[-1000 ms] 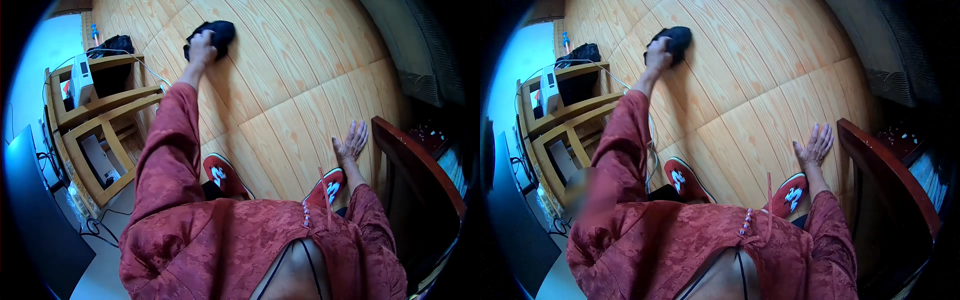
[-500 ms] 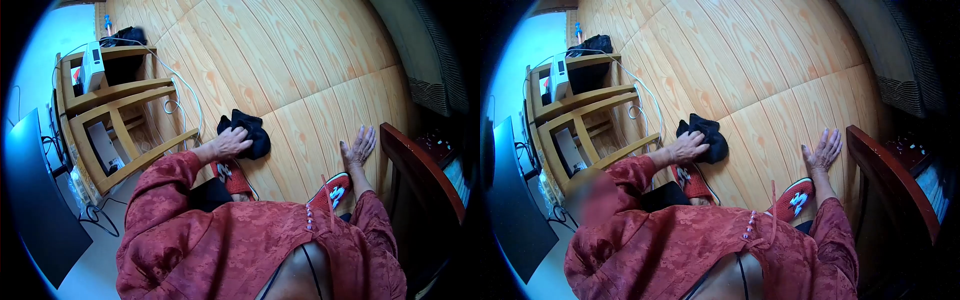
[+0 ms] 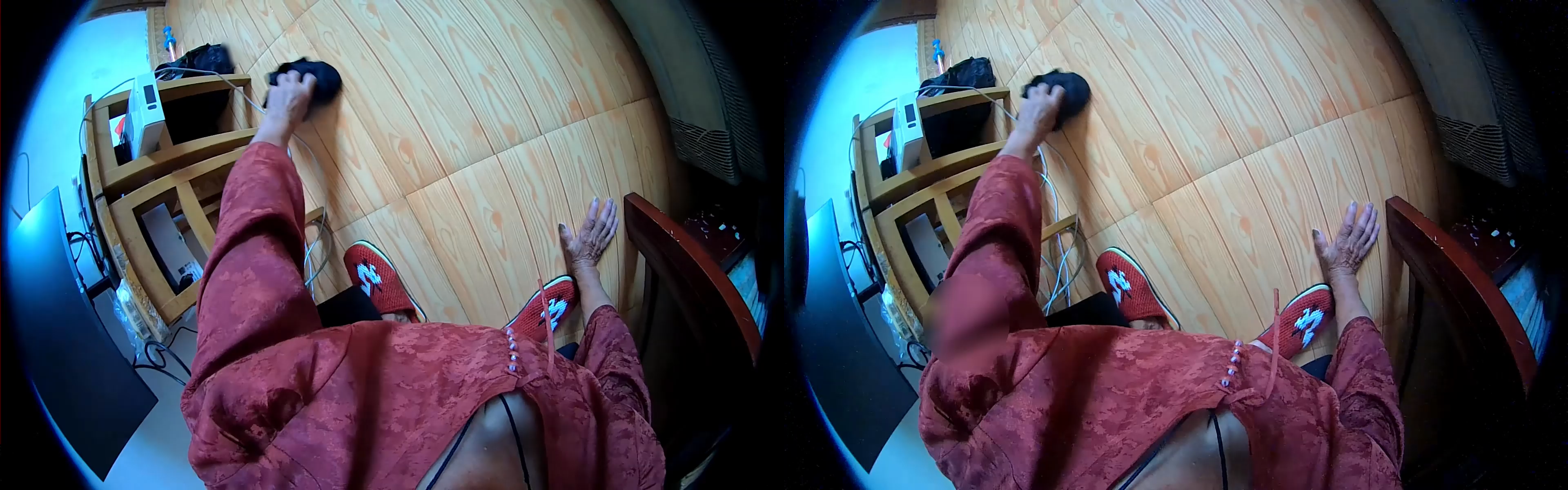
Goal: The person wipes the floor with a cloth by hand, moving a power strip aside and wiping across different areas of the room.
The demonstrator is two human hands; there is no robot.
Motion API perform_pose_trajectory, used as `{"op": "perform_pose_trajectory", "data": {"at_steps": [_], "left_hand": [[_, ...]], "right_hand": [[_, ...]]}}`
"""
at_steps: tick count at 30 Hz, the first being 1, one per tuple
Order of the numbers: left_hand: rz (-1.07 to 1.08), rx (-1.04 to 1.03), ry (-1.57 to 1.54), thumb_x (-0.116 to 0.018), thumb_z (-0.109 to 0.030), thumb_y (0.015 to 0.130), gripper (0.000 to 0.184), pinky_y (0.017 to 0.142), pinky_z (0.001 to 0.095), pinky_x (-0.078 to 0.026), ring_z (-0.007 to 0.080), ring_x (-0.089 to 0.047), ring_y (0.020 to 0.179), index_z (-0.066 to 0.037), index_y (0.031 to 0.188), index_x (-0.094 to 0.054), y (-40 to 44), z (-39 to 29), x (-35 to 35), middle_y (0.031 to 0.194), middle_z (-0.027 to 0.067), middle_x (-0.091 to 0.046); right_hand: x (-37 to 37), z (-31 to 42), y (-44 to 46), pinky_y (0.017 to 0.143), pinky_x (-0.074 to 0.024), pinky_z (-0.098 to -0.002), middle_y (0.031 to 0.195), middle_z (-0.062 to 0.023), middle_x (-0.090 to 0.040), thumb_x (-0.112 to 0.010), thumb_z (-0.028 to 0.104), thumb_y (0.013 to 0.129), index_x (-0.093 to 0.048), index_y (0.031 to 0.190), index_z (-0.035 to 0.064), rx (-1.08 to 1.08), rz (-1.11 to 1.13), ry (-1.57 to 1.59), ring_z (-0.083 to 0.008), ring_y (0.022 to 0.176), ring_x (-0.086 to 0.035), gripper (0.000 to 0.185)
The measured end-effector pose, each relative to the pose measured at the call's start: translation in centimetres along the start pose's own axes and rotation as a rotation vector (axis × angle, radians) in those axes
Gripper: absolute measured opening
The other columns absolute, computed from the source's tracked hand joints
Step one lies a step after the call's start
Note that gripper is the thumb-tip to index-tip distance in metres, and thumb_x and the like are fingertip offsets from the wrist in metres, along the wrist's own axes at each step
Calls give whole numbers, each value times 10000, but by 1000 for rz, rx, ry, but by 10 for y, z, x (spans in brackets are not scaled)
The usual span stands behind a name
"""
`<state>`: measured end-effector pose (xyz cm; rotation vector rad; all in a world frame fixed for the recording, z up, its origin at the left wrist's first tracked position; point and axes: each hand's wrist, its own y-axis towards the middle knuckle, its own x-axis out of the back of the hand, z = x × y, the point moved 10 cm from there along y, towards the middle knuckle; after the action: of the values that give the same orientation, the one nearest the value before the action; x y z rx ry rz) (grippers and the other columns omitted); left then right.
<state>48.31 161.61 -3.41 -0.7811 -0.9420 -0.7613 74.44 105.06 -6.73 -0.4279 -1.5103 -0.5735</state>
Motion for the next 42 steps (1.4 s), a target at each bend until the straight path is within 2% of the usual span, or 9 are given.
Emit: {"op": "perform_pose_trajectory", "data": {"at_steps": [3, 7, 12, 21, 29, 33, 35, 39, 42], "left_hand": [[-205, 180, -139, -619, -119, 790, 286, 681, 475, -527, 384, -573, 902, -111, 1052, -505, 12, 15, 45, 952, 183, -551], [-309, -31, -416, -717, -135, 699, 410, 734, 484, -515, 395, -572, 922, -92, 1043, -497, -15, -51, 88, 967, 191, -562], [377, -454, -371, -706, -76, 639, 447, 700, 466, -527, 375, -589, 833, -56, 1037, -504, -109, -184, 31, 935, 194, -548], [113, -430, -207, -677, -47, 663, 437, 699, 380, -526, 312, -559, 915, -96, 1059, -498, -73, -107, 2, 982, 131, -521], [74, 14, 155, -570, -156, 853, 234, 661, 403, -522, 274, -586, 962, -146, 1078, -505, 12, 2, -31, 1022, 81, -547], [-190, 373, -302, -519, -85, 808, 211, 818, 469, -482, 433, -581, 904, -36, 1008, -566, 27, 57, -33, 1004, 228, -624], [-366, 543, -492, -508, -32, 756, 318, 840, 475, -474, 428, -591, 958, -11, 1071, -548, 23, 78, -31, 1041, 247, -622], [-376, 1028, -817, -530, 17, 694, 422, 837, 425, -473, 375, -621, 941, -14, 1115, -515, -8, 93, 19, 963, 242, -621], [-463, 882, -1357, -623, 44, 695, 404, 818, 375, -486, 279, -626, 929, -21, 1086, -545, -4, 80, 32, 1005, 143, -638]], "right_hand": [[-2, 1, -5, 1140, -128, -560, 1520, -241, -184, -555, 619, 808, -215, 1481, 55, 12, 2, 0, -407, 1415, -160, 942], [-4, 0, -4, 1140, -129, -558, 1518, -244, -188, -543, 617, 820, -224, 1477, 50, 19, -12, 0, -410, 1418, -155, 924], [-1, 1, -2, 1140, -136, -557, 1516, -247, -197, -540, 622, 821, -238, 1471, 47, 20, -25, 12, -409, 1416, -167, 919], [-1, -1, -1, 1136, -141, -562, 1519, -242, -201, -490, 658, 832, -234, 1474, 49, 12, -33, 9, -411, 1414, -178, 921], [-4, -2, -4, 1139, -132, -569, 1520, -250, -183, -544, 623, 814, -219, 1477, 48, -1, 37, 30, -416, 1416, -161, 936], [-1, -1, -1, 1140, -129, -571, 1521, -255, -170, -577, 597, 802, -215, 1476, 47, -15, 32, 37, -420, 1416, -155, 942], [2, 1, 0, 1141, -129, -572, 1522, -258, -164, -591, 582, 796, -210, 1475, 44, -15, 35, 29, -422, 1415, -152, 946], [4, 2, 0, 1141, -132, -574, 1519, -263, -162, -603, 570, 788, -207, 1472, 35, -15, 46, 12, -425, 1415, -149, 955], [4, 1, -1, 1139, -134, -578, 1516, -268, -169, -599, 572, 789, -219, 1465, 31, -25, 46, 23, -426, 1414, -153, 946]]}}
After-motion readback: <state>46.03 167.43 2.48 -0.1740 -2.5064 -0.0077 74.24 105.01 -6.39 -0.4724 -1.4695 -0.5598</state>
